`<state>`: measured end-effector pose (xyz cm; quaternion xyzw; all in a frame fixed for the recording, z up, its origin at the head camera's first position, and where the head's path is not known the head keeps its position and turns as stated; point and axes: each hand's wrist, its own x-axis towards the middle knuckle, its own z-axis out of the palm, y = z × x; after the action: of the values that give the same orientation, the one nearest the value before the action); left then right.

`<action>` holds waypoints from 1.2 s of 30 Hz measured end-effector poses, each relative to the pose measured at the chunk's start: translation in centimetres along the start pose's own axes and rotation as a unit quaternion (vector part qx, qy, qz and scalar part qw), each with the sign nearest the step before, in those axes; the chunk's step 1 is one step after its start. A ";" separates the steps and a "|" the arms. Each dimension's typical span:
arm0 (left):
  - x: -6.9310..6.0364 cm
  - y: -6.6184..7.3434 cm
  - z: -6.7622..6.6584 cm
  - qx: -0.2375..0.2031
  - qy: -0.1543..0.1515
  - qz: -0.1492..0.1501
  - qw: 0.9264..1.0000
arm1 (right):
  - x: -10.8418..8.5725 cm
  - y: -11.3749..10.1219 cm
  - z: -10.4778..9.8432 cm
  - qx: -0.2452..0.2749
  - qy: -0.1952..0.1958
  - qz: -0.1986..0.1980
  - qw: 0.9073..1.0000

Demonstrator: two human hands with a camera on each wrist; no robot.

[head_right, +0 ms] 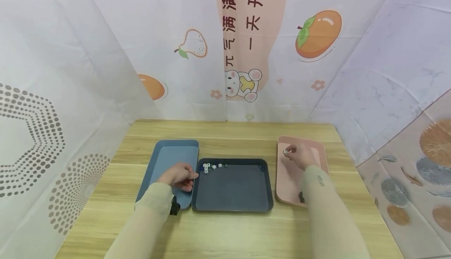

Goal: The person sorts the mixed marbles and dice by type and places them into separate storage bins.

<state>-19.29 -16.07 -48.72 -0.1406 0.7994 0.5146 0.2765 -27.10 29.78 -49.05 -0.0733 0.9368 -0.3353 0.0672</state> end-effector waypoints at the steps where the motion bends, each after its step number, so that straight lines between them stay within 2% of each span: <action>1: 0.0 0.0 0.0 0.001 0.001 0.000 1.000 | -0.1 0.2 -0.1 -0.002 0.002 0.003 1.000; 8: 0.6 -0.4 0.0 0.015 0.004 0.009 1.000 | 0.0 1.3 0.1 -0.006 -0.007 0.042 0.999; 17: 1.2 -0.7 0.0 0.015 -0.002 0.005 1.000 | 0.3 2.4 0.6 0.001 0.002 0.053 0.999; 27: 1.1 -0.7 -0.2 0.013 -0.003 0.003 1.000 | 0.6 2.8 1.5 -0.006 0.010 0.097 0.995; 36: 1.0 -0.6 -0.2 0.015 -0.006 0.001 1.000 | 0.9 2.6 2.5 0.007 0.002 0.098 0.995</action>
<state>-19.87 -16.40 -49.72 -0.1328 0.8052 0.5038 0.2831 -27.79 30.07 -52.66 0.0195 0.9373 -0.3337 0.0987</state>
